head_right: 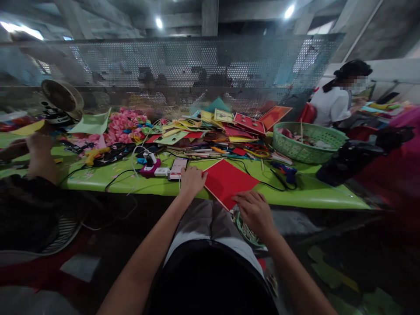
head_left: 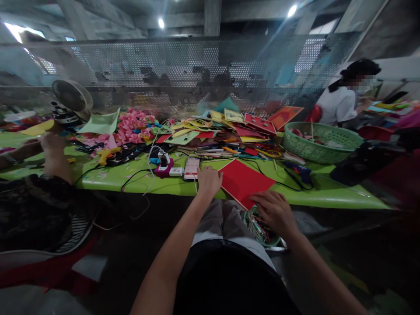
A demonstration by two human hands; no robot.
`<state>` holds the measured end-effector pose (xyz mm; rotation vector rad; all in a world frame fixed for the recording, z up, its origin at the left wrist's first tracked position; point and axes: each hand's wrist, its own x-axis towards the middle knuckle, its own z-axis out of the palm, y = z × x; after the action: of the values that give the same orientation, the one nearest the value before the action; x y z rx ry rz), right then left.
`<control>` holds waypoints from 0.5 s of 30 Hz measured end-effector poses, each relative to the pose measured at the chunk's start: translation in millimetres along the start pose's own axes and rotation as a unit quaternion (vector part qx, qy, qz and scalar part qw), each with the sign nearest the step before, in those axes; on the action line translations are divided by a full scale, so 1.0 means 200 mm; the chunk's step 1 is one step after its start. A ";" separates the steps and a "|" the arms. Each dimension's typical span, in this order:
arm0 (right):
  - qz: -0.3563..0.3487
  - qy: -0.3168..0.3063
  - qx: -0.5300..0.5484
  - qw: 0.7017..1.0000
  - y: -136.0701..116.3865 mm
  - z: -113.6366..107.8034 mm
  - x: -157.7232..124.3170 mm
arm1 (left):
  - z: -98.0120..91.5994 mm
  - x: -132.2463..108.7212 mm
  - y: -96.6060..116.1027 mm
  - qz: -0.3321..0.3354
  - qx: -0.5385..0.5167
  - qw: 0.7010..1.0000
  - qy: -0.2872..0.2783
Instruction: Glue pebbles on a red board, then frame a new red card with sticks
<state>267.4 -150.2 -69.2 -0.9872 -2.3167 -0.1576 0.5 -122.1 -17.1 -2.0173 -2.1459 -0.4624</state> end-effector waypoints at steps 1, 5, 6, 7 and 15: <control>0.007 0.001 0.001 1.000 0.02 0.00 -0.01 | -0.01 -0.02 0.00 0.005 0.001 1.000 -0.004; 0.012 0.001 0.025 1.000 0.09 -0.01 -0.06 | -0.06 -0.11 -0.02 0.027 0.002 1.000 -0.016; 0.012 0.003 0.031 0.999 0.10 -0.01 -0.07 | -0.06 -0.14 -0.02 0.032 0.001 0.999 -0.018; 0.013 0.008 0.035 0.999 0.12 -0.01 -0.08 | -0.07 -0.16 -0.03 0.036 0.001 0.999 -0.020; 0.062 0.027 0.072 0.995 0.18 0.02 -0.02 | -0.13 -0.27 -0.09 0.047 -0.003 0.999 -0.027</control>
<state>292.8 -126.0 -79.6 -1.0374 -2.1773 0.0331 -16.0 -181.6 -12.6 -2.1472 -2.0694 -0.4058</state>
